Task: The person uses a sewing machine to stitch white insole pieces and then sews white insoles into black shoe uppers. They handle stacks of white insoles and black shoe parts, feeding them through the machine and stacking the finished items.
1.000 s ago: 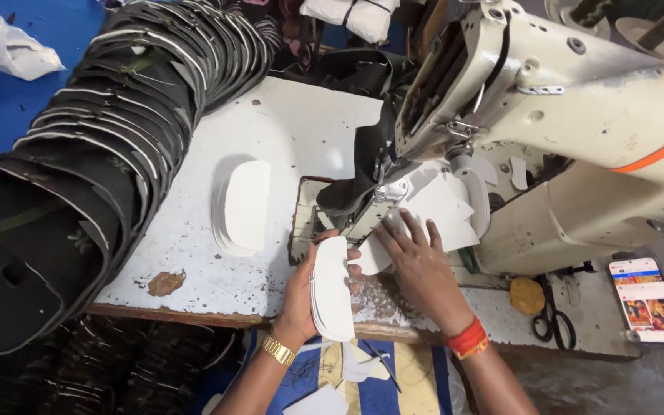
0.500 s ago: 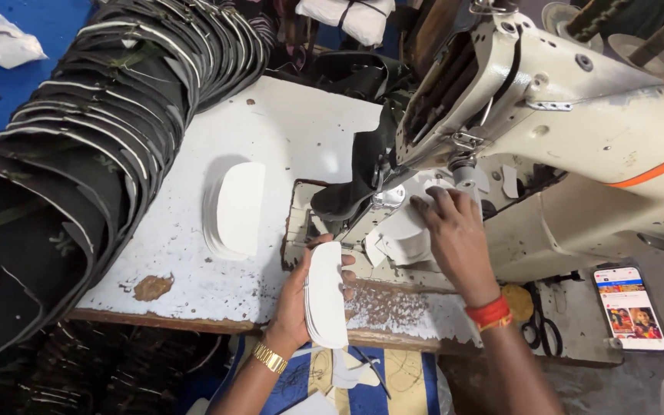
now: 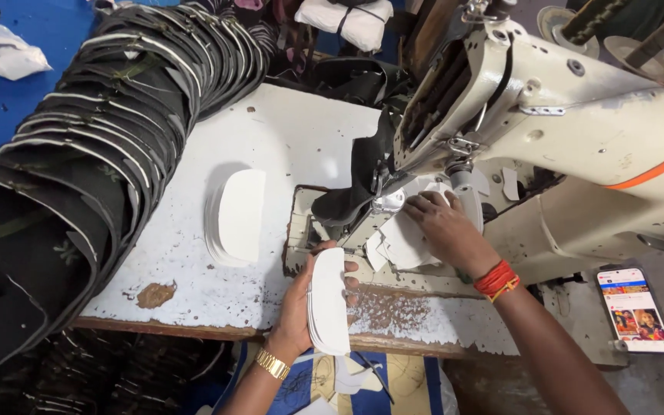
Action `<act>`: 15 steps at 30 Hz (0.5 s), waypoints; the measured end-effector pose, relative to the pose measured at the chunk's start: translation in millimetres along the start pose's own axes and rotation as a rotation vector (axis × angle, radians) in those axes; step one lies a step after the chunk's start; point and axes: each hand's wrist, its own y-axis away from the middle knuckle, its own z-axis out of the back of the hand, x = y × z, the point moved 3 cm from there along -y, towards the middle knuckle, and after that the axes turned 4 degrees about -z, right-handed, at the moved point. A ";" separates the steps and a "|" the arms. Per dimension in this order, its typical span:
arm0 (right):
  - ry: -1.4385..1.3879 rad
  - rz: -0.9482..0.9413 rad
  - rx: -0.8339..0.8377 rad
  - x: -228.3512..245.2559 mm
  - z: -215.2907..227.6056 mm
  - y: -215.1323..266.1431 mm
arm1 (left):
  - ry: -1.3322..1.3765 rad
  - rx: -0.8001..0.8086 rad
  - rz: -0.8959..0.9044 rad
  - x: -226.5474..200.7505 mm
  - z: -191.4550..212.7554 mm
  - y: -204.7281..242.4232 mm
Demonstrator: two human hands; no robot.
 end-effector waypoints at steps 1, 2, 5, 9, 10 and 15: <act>0.001 -0.002 -0.005 1.8 5.6 0.3 | -0.003 0.004 -0.001 -1.9 -0.3 -1.6; 0.013 -0.009 -0.025 4.0 10.6 2.6 | 0.004 0.018 -0.002 -1.4 -0.7 -0.7; 0.032 -0.041 -0.056 9.8 36.0 17.4 | 0.016 -0.008 0.004 1.3 -0.2 1.8; 0.116 -0.099 -0.137 22.5 83.1 49.4 | -0.024 -0.018 -0.034 0.1 5.0 -1.0; 0.120 -0.094 -0.133 30.4 79.5 57.0 | -0.018 -0.020 -0.036 -1.7 0.8 -0.9; -1.259 -0.390 -0.286 74.8 30.7 90.9 | 0.044 -0.074 -0.027 -1.4 -6.5 -1.3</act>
